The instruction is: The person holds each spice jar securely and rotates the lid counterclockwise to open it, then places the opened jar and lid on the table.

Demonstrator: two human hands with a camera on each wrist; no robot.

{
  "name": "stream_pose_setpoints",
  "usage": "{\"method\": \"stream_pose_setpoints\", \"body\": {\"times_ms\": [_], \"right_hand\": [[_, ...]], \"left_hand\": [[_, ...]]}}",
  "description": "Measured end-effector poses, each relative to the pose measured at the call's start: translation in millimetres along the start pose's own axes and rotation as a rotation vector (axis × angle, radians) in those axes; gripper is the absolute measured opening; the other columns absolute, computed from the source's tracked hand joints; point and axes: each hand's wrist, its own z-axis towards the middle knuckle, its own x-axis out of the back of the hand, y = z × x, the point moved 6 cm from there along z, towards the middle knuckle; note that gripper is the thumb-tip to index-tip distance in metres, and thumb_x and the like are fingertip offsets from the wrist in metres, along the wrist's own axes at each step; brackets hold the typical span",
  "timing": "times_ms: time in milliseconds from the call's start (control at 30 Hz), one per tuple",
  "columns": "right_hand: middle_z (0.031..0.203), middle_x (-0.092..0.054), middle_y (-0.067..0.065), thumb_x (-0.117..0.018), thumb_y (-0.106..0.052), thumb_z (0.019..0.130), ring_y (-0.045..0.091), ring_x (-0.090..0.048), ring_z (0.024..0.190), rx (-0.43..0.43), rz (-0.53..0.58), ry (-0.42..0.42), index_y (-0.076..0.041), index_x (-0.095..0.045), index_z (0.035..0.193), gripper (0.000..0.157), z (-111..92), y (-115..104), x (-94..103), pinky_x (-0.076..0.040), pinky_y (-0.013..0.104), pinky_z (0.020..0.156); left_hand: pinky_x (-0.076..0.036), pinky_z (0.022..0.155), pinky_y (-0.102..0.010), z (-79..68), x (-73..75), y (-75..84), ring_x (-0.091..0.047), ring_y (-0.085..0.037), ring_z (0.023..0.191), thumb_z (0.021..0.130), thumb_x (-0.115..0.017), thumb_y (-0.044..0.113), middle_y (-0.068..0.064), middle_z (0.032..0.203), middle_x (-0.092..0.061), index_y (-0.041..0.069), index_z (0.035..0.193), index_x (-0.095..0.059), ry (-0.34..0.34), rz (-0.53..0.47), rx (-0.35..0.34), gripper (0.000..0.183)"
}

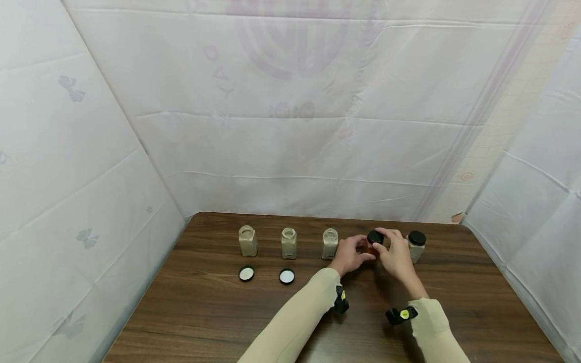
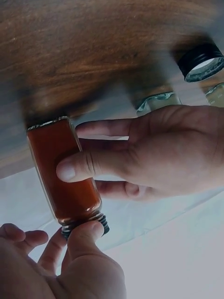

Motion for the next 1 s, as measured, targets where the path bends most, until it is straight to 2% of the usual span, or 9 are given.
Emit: {"method": "stream_pose_setpoints", "body": {"times_ms": [133, 233, 333, 467, 700, 867, 1000], "right_hand": [[0.142, -0.047, 0.031, -0.067, -0.008, 0.100, 0.047, -0.044, 0.112, -0.001, -0.005, -0.035, 0.002, -0.054, 0.145, 0.048, -0.6, -1.1, 0.5, -0.039, 0.058, 0.089], [0.140, -0.048, 0.033, -0.073, -0.013, 0.098, 0.049, -0.044, 0.120, 0.006, -0.012, -0.022, 0.004, -0.050, 0.147, 0.057, -0.4, -1.8, -0.1, -0.038, 0.062, 0.095], [0.132, -0.054, 0.032, -0.080, -0.019, 0.092, 0.048, -0.046, 0.122, -0.012, 0.005, 0.055, 0.006, -0.052, 0.142, 0.062, 0.2, -1.4, -0.3, -0.032, 0.063, 0.103], [0.117, -0.062, 0.029, -0.086, -0.024, 0.086, 0.044, -0.052, 0.113, -0.059, 0.020, 0.170, 0.007, -0.059, 0.131, 0.061, -0.6, -0.2, -1.5, -0.028, 0.061, 0.109], [0.110, -0.064, 0.028, -0.088, -0.029, 0.084, 0.043, -0.054, 0.102, -0.128, -0.025, 0.221, 0.007, -0.061, 0.123, 0.060, -1.0, 1.1, -4.7, -0.032, 0.058, 0.104], [0.113, -0.064, 0.028, -0.085, -0.032, 0.086, 0.044, -0.052, 0.106, -0.176, -0.038, 0.216, 0.005, -0.061, 0.122, 0.057, -1.2, 1.6, -5.3, -0.038, 0.058, 0.095], [0.115, -0.063, 0.027, -0.083, -0.029, 0.089, 0.044, -0.048, 0.108, -0.179, -0.015, 0.206, 0.005, -0.061, 0.123, 0.053, -1.7, 1.2, -5.9, -0.039, 0.056, 0.090]], "left_hand": [[-0.055, 0.093, -0.028, -0.2, 0.5, -0.1, -0.067, -0.014, 0.115, 0.091, -0.082, 0.028, 0.001, 0.120, -0.074, 0.016, 0.130, -0.069, -0.001, 0.005, 0.000, 0.043], [-0.055, 0.095, -0.030, -0.4, 1.3, -0.2, -0.068, -0.015, 0.114, 0.091, -0.081, 0.028, 0.000, 0.120, -0.075, 0.014, 0.131, -0.069, 0.004, 0.012, -0.009, 0.044], [-0.054, 0.098, -0.032, -0.3, 1.0, -0.8, -0.068, -0.015, 0.115, 0.091, -0.081, 0.029, -0.001, 0.121, -0.074, 0.014, 0.133, -0.068, 0.005, 0.020, -0.010, 0.046], [-0.053, 0.099, -0.032, -0.1, -0.2, -1.6, -0.067, -0.016, 0.117, 0.091, -0.081, 0.031, -0.001, 0.122, -0.074, 0.016, 0.133, -0.069, 0.004, 0.031, -0.002, 0.047], [-0.055, 0.096, -0.031, -0.4, -0.6, -1.1, -0.067, -0.017, 0.117, 0.091, -0.081, 0.031, -0.002, 0.125, -0.073, 0.017, 0.133, -0.069, 0.010, 0.028, 0.000, 0.046], [-0.055, 0.095, -0.031, -1.1, 0.0, -0.3, -0.067, -0.016, 0.116, 0.091, -0.082, 0.031, -0.002, 0.124, -0.073, 0.017, 0.132, -0.069, 0.011, 0.025, 0.001, 0.046], [-0.055, 0.095, -0.030, -0.2, -0.4, -0.5, -0.068, -0.016, 0.115, 0.091, -0.081, 0.031, -0.001, 0.122, -0.074, 0.018, 0.133, -0.069, 0.010, 0.031, 0.002, 0.046]]}}
